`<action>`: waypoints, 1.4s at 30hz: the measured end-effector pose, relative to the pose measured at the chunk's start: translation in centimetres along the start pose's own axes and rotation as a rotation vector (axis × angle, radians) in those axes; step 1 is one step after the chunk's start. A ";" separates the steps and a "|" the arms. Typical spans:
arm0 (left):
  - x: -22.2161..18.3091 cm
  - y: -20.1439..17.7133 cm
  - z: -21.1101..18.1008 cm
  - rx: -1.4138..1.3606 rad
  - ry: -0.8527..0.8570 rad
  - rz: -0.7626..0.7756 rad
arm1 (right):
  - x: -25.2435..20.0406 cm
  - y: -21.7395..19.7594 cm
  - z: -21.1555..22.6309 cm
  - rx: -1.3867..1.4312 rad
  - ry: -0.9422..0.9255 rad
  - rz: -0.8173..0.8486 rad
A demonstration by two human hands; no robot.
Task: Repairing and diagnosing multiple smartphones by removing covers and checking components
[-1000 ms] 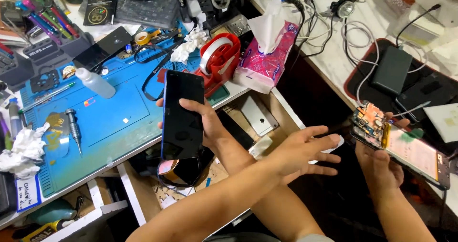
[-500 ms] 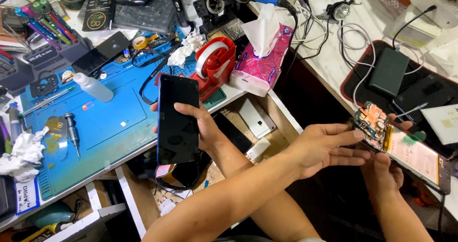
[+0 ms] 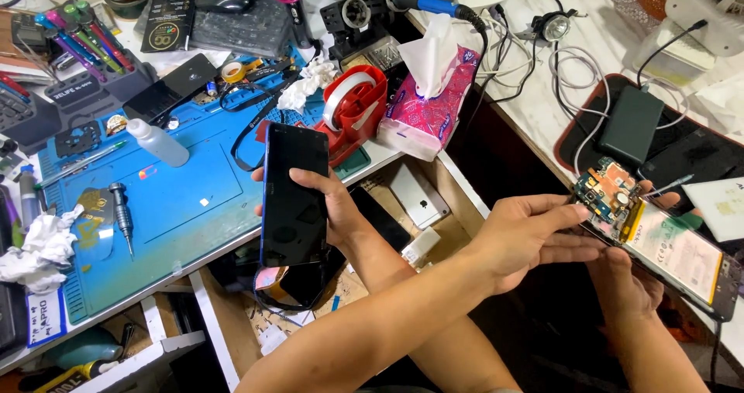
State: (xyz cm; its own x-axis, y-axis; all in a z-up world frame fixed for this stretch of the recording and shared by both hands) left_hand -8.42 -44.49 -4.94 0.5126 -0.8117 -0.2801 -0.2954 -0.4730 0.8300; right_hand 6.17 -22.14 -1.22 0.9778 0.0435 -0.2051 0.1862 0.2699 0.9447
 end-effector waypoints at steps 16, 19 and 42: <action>-3.9 1.2 -6.6 -0.063 0.124 0.016 | -0.2 -0.1 -0.1 -0.031 0.026 -0.105; -6.3 1.8 -9.4 -0.090 0.152 0.029 | 1.5 -2.3 -0.8 -0.037 0.037 0.011; -40.8 -26.8 -32.1 0.028 0.779 -0.714 | 4.5 -6.5 0.6 -0.536 -0.166 -0.106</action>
State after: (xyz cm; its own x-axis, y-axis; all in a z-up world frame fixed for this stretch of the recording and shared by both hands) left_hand 4.48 12.26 -0.25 0.9476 0.0976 -0.3042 0.2655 -0.7701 0.5800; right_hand 9.41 -24.28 -8.17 0.9664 -0.1502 -0.2085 0.2517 0.7168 0.6503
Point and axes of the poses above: each hand's wrist, its own x-axis towards the middle knuckle, its own y-axis out of the palm, z = x × y, the point moved 7 cm from there along x, towards the middle knuckle, and after that the axes turned 7 degrees about -z, right-handed, at the moved point
